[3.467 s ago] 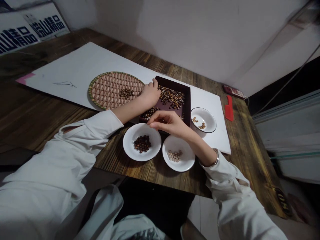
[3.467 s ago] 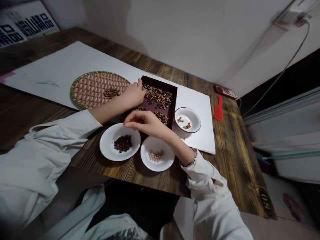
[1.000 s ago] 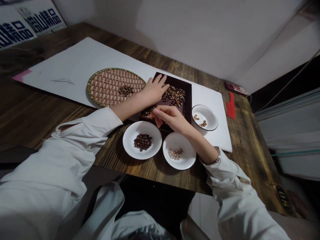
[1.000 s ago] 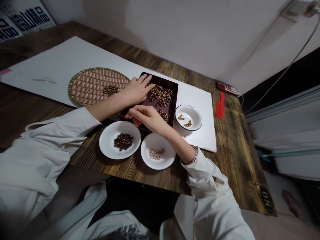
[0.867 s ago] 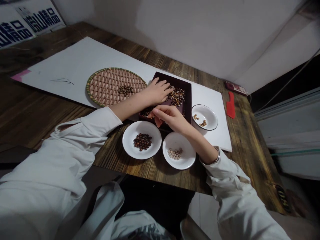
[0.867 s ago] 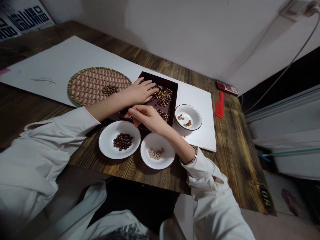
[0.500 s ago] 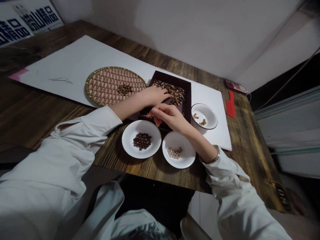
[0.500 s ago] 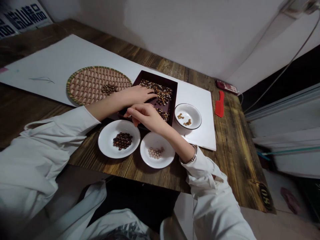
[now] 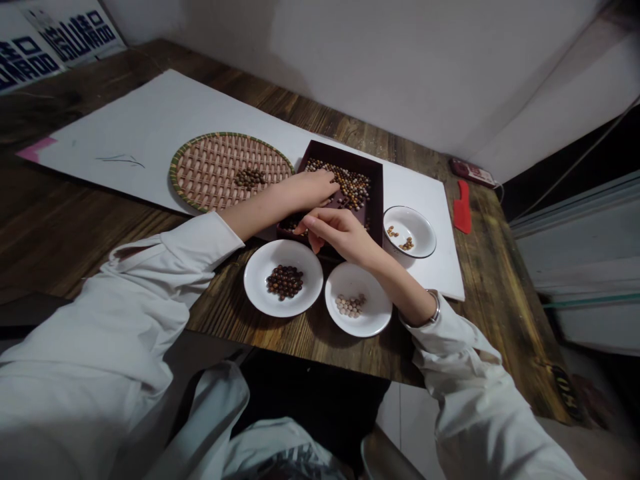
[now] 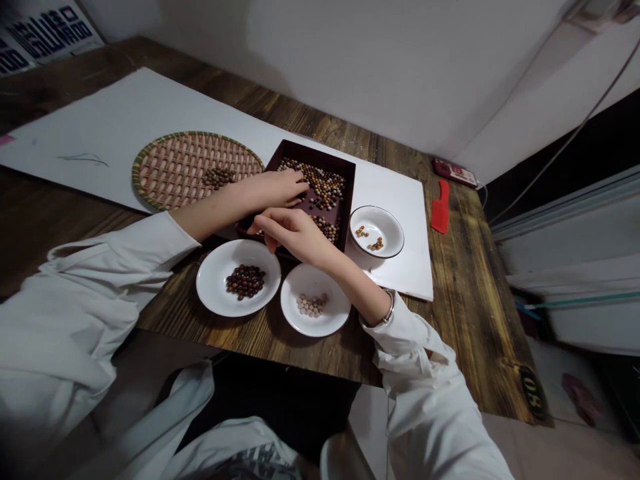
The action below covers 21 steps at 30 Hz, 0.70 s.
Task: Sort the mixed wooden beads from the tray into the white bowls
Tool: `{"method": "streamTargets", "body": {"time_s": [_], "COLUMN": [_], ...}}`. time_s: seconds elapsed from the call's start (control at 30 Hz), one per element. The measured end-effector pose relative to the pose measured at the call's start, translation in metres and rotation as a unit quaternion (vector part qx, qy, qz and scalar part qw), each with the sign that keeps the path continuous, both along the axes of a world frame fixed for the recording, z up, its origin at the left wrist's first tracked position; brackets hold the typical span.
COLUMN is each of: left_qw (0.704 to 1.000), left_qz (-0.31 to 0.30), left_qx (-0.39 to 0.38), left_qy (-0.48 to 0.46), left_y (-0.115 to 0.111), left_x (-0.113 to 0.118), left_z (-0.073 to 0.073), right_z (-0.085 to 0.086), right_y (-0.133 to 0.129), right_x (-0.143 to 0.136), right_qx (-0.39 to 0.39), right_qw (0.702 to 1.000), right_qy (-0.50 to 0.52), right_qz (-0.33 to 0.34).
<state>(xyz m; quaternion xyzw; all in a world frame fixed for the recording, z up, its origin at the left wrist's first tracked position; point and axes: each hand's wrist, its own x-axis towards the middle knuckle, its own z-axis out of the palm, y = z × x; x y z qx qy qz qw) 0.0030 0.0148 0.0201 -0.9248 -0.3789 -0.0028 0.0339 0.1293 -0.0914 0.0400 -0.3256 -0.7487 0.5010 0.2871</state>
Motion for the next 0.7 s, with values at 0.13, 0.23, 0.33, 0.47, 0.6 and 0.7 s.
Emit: {"method": "streamTargets", "body": {"time_s": [0.13, 0.23, 0.33, 0.47, 0.6, 0.7], "left_qw": [1.0, 1.0, 0.999, 0.998, 0.998, 0.998], "left_qz": [0.027, 0.028, 0.032, 0.041, 0.048, 0.045], "left_qx": [-0.005, -0.013, -0.024, -0.023, -0.015, -0.019], "left_qy": [-0.011, 0.003, 0.031, 0.033, 0.031, 0.037], "left_y": [-0.004, -0.006, -0.005, -0.002, -0.003, -0.007], "left_x": [0.002, 0.005, 0.007, 0.009, 0.009, 0.008], "left_z": [0.004, 0.008, 0.01, 0.009, 0.01, 0.013], "right_z": [0.001, 0.0, 0.001, 0.0, 0.0, -0.001], "right_y": [0.0, 0.0, 0.0, 0.0, 0.0, 0.0], "right_x": [0.0, -0.001, -0.001, -0.001, -0.001, -0.001], "right_qx": [-0.004, -0.004, -0.002, -0.001, -0.001, -0.002], "right_qw": [1.0, 1.0, 1.0, 1.0, 1.0, 1.0], "right_qy": [-0.001, 0.002, 0.004, 0.004, 0.002, 0.004], "right_qz": [-0.004, -0.004, -0.003, -0.002, -0.003, -0.002]}}
